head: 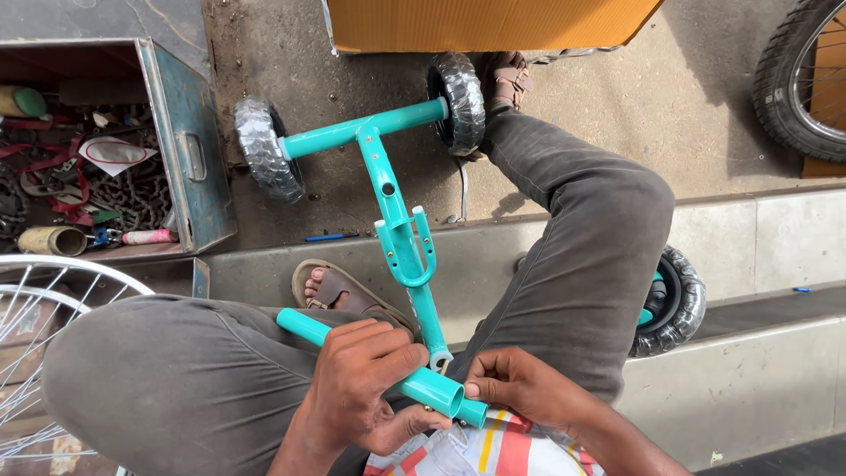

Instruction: The recorder unboxes and assembles a child's tricycle, attaching the frame components, wheels, and handlebars.

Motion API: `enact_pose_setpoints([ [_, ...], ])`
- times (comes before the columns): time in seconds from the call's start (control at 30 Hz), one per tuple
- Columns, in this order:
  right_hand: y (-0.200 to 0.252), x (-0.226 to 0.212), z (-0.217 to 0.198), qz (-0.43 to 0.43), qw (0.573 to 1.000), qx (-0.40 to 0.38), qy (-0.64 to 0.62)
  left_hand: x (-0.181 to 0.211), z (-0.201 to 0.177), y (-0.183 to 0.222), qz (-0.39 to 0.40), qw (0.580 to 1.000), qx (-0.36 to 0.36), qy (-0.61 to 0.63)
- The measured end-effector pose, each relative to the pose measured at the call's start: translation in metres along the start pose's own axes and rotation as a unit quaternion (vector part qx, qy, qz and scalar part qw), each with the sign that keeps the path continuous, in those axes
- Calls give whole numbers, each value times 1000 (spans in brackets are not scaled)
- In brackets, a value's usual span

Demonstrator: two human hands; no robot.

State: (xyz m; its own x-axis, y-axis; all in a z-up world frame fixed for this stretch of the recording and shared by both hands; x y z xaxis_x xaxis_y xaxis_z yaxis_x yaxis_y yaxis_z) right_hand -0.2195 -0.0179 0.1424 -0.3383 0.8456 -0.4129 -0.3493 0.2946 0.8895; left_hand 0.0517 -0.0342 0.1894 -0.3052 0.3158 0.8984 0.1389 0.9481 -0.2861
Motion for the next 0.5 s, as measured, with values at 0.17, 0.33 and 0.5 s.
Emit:
enact_pose_setpoints([
  [0.17, 6, 11, 8, 15, 995, -29, -91, -3, 2, 3, 1, 1000, 1, 10],
  [0.33, 8, 12, 11, 29, 991, -20, -129, -4, 5, 4, -1, 1000, 0, 7],
  [0.5, 9, 25, 10, 16, 991, -34, -130, -6, 6, 7, 6, 1000, 6, 21],
])
Point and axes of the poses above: each hand's wrist, its own y-axis away from the middle knuckle, its own z-axis out of the palm, x = y × z, the point moved 1 cm from there along -y, towards the middle knuckle, and after that the axes turned 10 degrees about x, right-handed, at the moved point
